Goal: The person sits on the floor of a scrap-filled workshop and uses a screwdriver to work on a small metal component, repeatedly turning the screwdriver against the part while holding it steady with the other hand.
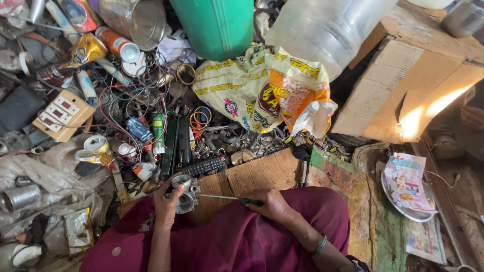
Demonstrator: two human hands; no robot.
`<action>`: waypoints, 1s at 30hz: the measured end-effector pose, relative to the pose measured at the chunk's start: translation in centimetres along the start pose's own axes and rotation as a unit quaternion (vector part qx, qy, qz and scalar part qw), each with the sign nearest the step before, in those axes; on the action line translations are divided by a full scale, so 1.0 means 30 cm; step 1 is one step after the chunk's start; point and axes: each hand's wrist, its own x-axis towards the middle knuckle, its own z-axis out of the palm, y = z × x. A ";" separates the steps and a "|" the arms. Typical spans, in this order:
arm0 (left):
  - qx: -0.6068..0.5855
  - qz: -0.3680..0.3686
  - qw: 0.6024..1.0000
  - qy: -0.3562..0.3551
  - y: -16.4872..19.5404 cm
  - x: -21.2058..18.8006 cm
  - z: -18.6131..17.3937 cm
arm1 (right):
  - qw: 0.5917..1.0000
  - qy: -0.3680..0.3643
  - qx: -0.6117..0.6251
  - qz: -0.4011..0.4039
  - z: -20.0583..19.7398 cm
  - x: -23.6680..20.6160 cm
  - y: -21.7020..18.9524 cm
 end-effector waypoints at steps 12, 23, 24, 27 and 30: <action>0.043 0.070 0.997 -0.008 0.043 -0.019 0.007 | 0.683 -0.044 0.620 0.382 -0.022 0.013 0.080; 0.077 0.029 0.996 -0.022 0.020 0.021 0.011 | 0.990 -0.009 0.137 0.044 -0.018 0.049 0.035; 0.107 0.039 0.993 -0.025 0.019 0.022 0.016 | 0.995 -0.012 0.092 0.034 -0.028 0.048 0.022; 0.134 0.026 0.990 -0.031 0.019 0.012 0.028 | 0.999 -0.007 0.028 0.018 -0.048 0.035 -0.010; 0.084 0.022 0.996 -0.027 0.024 -0.009 0.024 | 0.992 0.002 0.115 0.052 -0.057 0.028 -0.018</action>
